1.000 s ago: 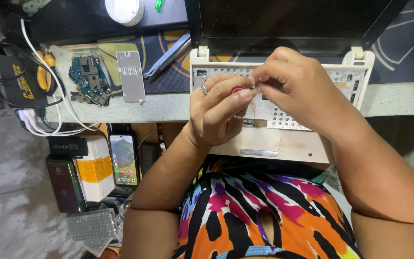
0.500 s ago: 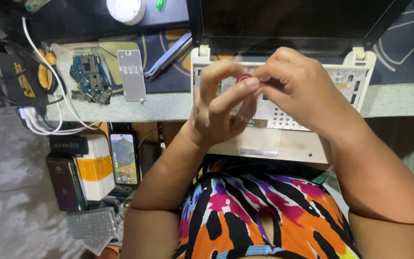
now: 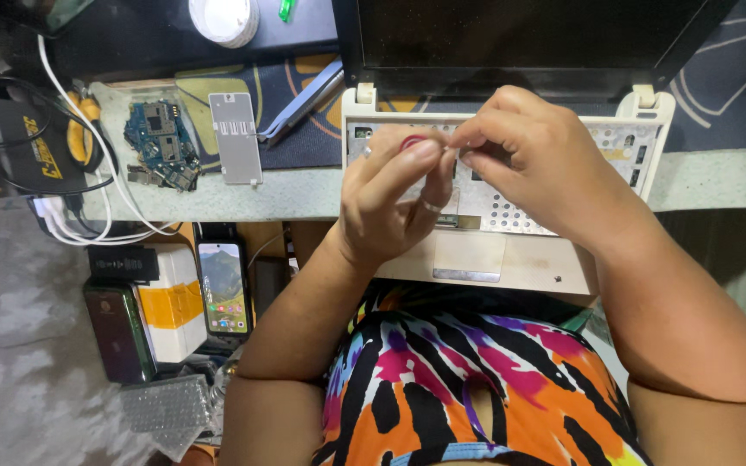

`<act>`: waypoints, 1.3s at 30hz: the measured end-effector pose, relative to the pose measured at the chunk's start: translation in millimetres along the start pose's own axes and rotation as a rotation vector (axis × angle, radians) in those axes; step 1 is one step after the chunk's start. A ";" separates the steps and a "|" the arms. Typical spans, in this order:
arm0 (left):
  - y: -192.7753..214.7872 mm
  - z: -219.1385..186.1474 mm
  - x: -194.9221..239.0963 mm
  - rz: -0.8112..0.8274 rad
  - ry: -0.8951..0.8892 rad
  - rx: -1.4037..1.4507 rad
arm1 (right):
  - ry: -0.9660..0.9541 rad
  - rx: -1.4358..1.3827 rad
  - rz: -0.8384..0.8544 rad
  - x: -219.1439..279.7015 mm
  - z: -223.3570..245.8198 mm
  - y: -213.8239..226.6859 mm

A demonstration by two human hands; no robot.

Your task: The person disassembles a white laptop, removes the keyboard, and uses a screwdriver to pry and separate the laptop casing. The person manipulates the keyboard and casing with both hands, using a screwdriver to work along the seam.

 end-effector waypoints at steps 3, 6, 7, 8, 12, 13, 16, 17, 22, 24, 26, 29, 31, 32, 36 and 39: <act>-1.0 1.4 2.1 -0.035 0.042 0.049 | -0.014 0.005 0.001 -0.3 0.8 1.1; -0.7 2.7 5.3 -0.055 0.056 0.089 | -0.030 -0.007 0.014 -1.4 2.6 0.8; -0.1 3.0 6.2 -0.063 0.049 0.099 | -0.041 -0.014 0.020 -1.8 3.8 0.8; 0.3 3.3 6.7 -0.071 0.042 0.108 | -0.052 -0.021 0.025 -2.2 4.9 0.6; -1.5 3.2 4.6 -0.048 0.063 0.127 | -0.067 -0.054 0.015 -3.5 6.2 -0.3; -1.9 2.6 3.2 -0.047 0.053 0.127 | -0.068 -0.057 0.018 -3.2 5.9 -0.5; 1.9 -3.3 0.0 -0.090 0.022 0.230 | -0.075 -0.017 0.033 -1.9 4.1 -2.2; 4.1 -5.9 -1.2 -0.112 0.009 0.283 | -0.078 0.006 0.038 -1.7 2.9 -2.2; 12.0 -13.1 -5.0 0.162 0.079 -0.090 | -0.094 -0.108 0.014 -0.2 -4.3 0.7; 10.6 -13.4 -5.5 0.222 0.095 -0.215 | -0.187 -0.222 0.025 0.7 -7.4 1.5; 7.9 -12.0 -6.6 0.255 0.162 -0.229 | -0.344 -0.421 0.032 1.8 -10.8 3.1; 5.6 -11.7 -6.8 0.252 0.147 -0.220 | -0.157 -0.228 0.050 1.4 -12.9 6.5; 5.2 -12.0 -5.9 0.226 0.137 -0.266 | -0.152 -0.220 0.052 2.7 -14.2 6.5; 5.6 -11.9 -6.2 0.210 0.132 -0.292 | -0.147 -0.216 0.054 2.3 -14.8 6.4; 4.1 -13.6 -6.9 0.158 0.135 -0.324 | -0.163 -0.226 0.064 3.2 -15.7 5.9; 2.5 -14.6 -8.9 0.140 0.128 -0.343 | -0.199 -0.348 0.081 3.2 -16.6 6.6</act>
Point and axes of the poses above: each hand's wrist, its own x-axis away from the middle knuckle, its own y-axis out of the back of the hand, z = x × y, the point moved 1 cm from there along -x, towards the middle knuckle, and after that the axes turned 11 degrees about y, right-handed, at the moved point
